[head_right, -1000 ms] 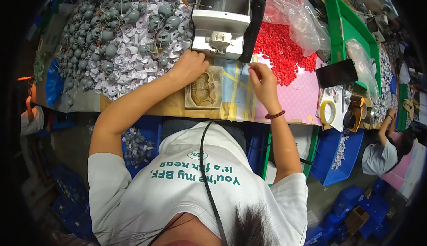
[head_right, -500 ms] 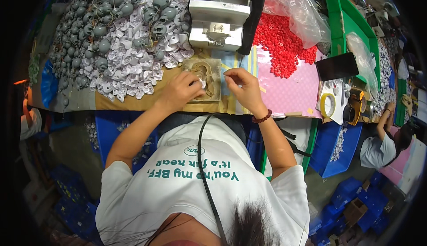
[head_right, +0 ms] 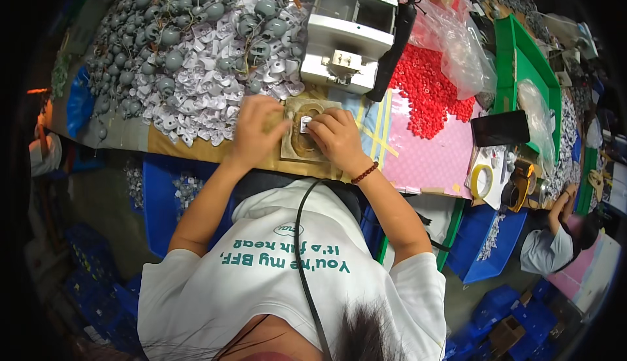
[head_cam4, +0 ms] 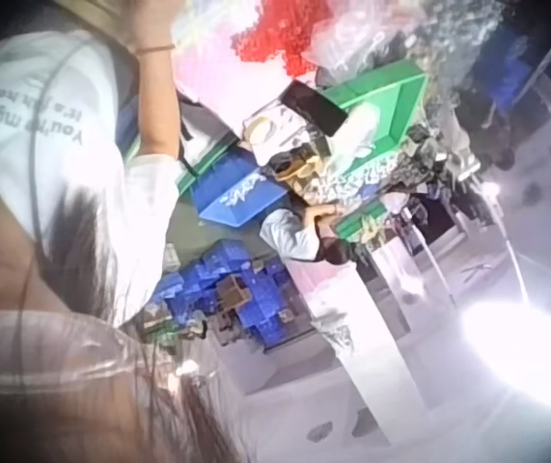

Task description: Assembling small light bulb components using a suspended power screwdriver at a factory workbench.

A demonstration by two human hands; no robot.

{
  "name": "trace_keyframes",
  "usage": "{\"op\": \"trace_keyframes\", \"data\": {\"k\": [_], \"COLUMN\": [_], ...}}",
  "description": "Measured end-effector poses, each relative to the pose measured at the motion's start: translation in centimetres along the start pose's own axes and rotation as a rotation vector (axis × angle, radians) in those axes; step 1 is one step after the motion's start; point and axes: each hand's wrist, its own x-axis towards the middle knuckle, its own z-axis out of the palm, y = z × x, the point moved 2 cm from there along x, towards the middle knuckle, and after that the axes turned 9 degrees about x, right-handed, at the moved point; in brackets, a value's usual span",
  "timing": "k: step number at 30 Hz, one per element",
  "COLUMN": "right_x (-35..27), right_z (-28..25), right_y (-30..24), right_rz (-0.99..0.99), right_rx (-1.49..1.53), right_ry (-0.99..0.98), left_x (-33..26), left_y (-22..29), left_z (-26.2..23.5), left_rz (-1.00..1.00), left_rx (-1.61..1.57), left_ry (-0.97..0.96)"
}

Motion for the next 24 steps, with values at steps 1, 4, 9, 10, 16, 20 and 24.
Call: {"op": "trace_keyframes", "data": {"k": [1, 4, 9, 10, 16, 20, 24], "right_x": [0.0, -0.2, -0.5, -0.5, -1.3, -2.0, -1.1], "right_z": [0.0, -0.3, -0.3, -0.3, 0.7, 1.4, 0.7], "right_y": [0.1, -0.5, -0.9, -1.0, -1.9, -2.2, -3.3], "right_rz": [-0.012, -0.029, -0.059, -0.018, 0.145, 0.181, 0.137], "right_rx": [-0.018, -0.057, -0.082, -0.072, 0.003, -0.022, -0.158], "right_ry": [-0.001, -0.027, -0.109, -0.091, 0.023, 0.087, 0.031], "left_x": [0.7, 4.0, 7.7, 8.2, 11.5, 14.6, 15.3], "left_y": [-0.6, -1.8, -3.7, -3.9, -5.6, -4.3, -5.5], "left_z": [-1.3, -4.2, -4.6, -4.6, -5.9, -9.0, -9.2], "left_rz": [0.021, -0.002, -0.082, -0.07, -0.303, -0.377, -0.178], "left_rx": [0.107, 0.355, 0.369, 0.362, -0.165, -0.761, -0.252], "left_ry": [0.1, 0.298, 0.196, 0.176, 0.013, 0.181, 0.173]}}
